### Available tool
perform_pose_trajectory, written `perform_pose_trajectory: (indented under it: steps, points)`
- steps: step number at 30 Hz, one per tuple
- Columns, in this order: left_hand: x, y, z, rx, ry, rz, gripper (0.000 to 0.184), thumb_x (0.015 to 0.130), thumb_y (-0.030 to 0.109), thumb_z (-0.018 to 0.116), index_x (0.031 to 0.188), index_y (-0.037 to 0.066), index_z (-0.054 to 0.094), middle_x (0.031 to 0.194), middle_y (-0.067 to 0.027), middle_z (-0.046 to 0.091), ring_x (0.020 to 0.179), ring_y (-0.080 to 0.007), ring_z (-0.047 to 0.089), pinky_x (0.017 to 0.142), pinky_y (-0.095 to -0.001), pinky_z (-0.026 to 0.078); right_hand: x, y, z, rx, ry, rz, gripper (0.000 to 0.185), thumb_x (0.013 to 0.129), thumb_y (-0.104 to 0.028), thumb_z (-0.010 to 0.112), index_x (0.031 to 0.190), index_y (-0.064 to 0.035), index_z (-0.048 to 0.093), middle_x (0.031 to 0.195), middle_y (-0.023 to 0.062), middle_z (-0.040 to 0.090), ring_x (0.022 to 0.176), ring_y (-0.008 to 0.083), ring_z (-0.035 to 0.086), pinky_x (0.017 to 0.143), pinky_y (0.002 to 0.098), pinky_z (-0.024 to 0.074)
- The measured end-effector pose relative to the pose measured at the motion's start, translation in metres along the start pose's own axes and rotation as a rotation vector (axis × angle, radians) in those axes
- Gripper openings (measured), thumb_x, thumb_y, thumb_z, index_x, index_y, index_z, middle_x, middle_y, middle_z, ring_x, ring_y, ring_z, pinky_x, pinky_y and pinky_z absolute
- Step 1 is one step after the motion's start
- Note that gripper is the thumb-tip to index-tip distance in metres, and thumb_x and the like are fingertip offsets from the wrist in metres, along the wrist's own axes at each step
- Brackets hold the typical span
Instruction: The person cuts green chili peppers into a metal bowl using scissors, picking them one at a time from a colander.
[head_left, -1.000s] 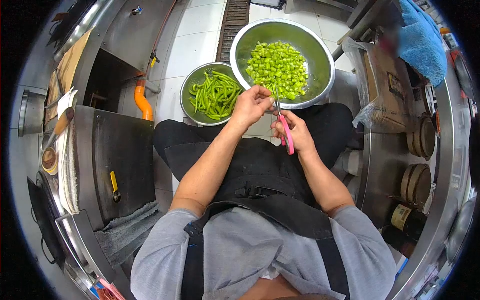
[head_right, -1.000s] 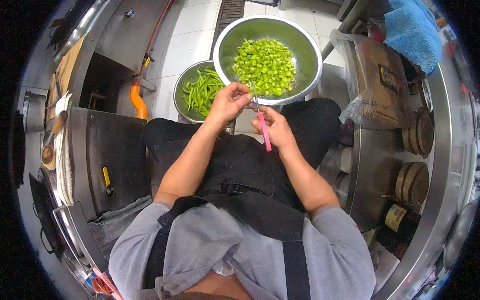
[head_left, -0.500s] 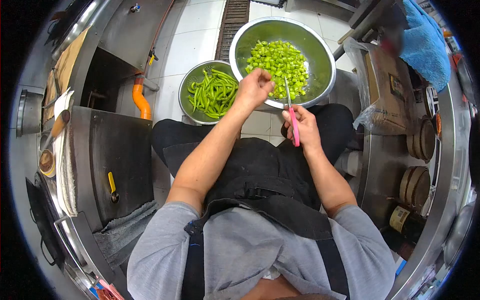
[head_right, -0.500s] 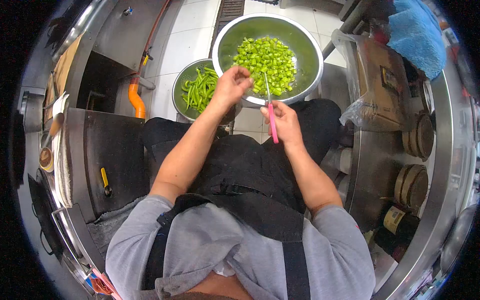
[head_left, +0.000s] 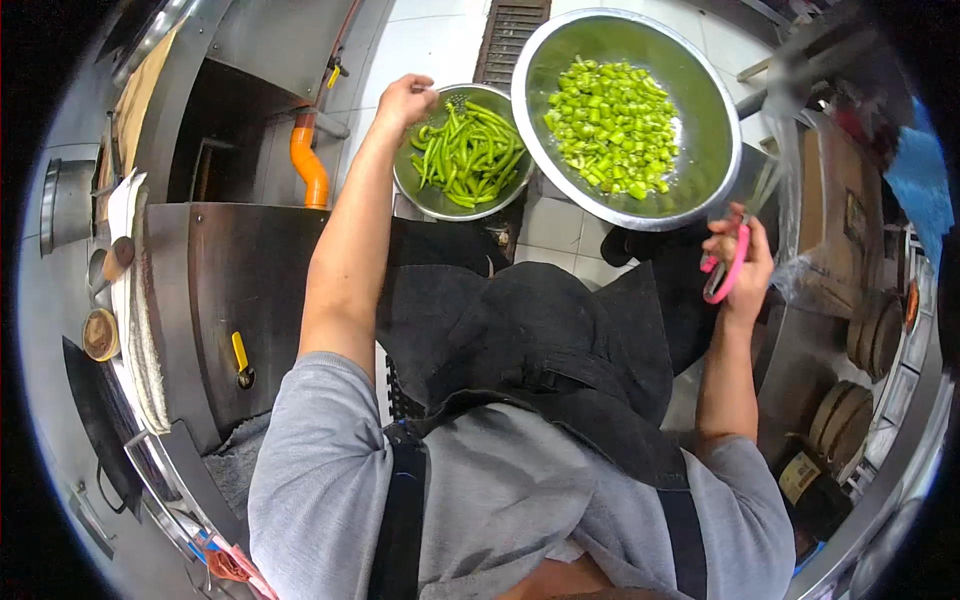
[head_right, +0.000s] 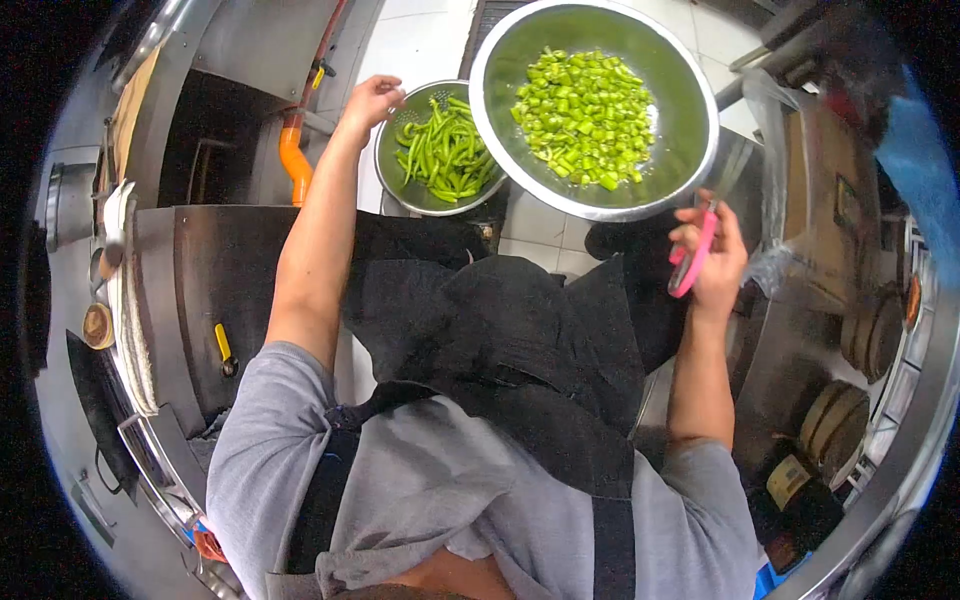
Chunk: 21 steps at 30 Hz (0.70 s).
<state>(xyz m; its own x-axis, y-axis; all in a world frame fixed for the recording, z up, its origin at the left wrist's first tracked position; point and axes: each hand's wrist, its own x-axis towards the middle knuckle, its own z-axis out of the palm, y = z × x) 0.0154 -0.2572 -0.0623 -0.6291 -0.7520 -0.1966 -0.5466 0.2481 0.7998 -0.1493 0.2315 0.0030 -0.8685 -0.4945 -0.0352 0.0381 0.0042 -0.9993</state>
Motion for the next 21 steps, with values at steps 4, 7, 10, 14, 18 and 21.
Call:
perform_pose_trajectory:
  steps: [4, 7, 10, 14, 18, 21]
  points:
    - [0.028, -0.103, 0.022, 0.024, -0.139, -0.346, 0.032, 0.083, 0.016, 0.064, 0.112, 0.001, 0.059, 0.093, -0.0096, 0.066, 0.075, -0.0177, 0.064, 0.056, -0.0322, 0.052, 0.007, 0.007, 0.006, 0.12, 0.062, -0.042, 0.052, 0.083, -0.015, 0.067, 0.126, 0.0057, 0.048, 0.095, 0.0143, 0.063, 0.072, 0.0167, 0.063, 0.057, 0.0252, 0.0517]
    - [0.034, -0.172, 0.071, 0.211, -0.223, -0.452, 0.026, 0.083, 0.019, 0.065, 0.103, 0.003, 0.063, 0.08, -0.0114, 0.066, 0.059, -0.0205, 0.061, 0.051, -0.0351, 0.051, 0.014, 0.006, 0.017, 0.077, 0.096, -0.023, 0.058, 0.081, -0.023, 0.072, 0.125, 0.0057, 0.048, 0.094, 0.0139, 0.063, 0.072, 0.0171, 0.063, 0.057, 0.0256, 0.0516]
    - [0.035, -0.226, 0.129, 0.484, -0.466, -0.554, 0.029, 0.079, 0.025, 0.068, 0.098, 0.003, 0.066, 0.08, -0.0171, 0.067, 0.062, -0.0269, 0.065, 0.059, -0.0388, 0.054, 0.019, 0.014, 0.013, 0.01, 0.09, -0.057, 0.066, 0.079, -0.032, 0.076, 0.125, 0.0055, 0.048, 0.094, 0.0133, 0.063, 0.072, 0.0172, 0.062, 0.059, 0.0256, 0.0513]
    - [0.021, -0.253, 0.191, 0.624, -0.055, -0.49, 0.037, 0.074, 0.027, 0.066, 0.097, -0.001, 0.068, 0.101, -0.0231, 0.067, 0.095, -0.0348, 0.066, 0.083, -0.0394, 0.052, 0.023, 0.013, 0.014, -0.046, 0.148, -0.049, 0.074, 0.076, -0.042, 0.077, 0.123, 0.006, 0.049, 0.091, 0.0125, 0.063, 0.071, 0.0175, 0.062, 0.063, 0.0268, 0.0508]
    - [0.027, -0.263, 0.196, 0.579, -0.174, -0.525, 0.035, 0.076, 0.027, 0.059, 0.095, -0.001, 0.069, 0.102, -0.0225, 0.066, 0.099, -0.0343, 0.064, 0.085, -0.0408, 0.05, 0.03, 0.005, 0.021, -0.07, 0.216, 0.021, 0.072, 0.077, -0.042, 0.076, 0.122, 0.0069, 0.049, 0.09, 0.012, 0.063, 0.07, 0.0175, 0.061, 0.063, 0.0274, 0.0506]
    - [0.036, -0.223, 0.172, 0.63, -0.241, -0.419, 0.032, 0.079, 0.027, 0.056, 0.093, 0.002, 0.07, 0.1, -0.0216, 0.067, 0.097, -0.0357, 0.064, 0.084, -0.0416, 0.051, 0.03, 0.01, 0.018, -0.088, 0.173, -0.022, 0.069, 0.078, -0.039, 0.075, 0.123, 0.0065, 0.049, 0.089, 0.012, 0.063, 0.069, 0.0173, 0.061, 0.062, 0.0269, 0.0504]
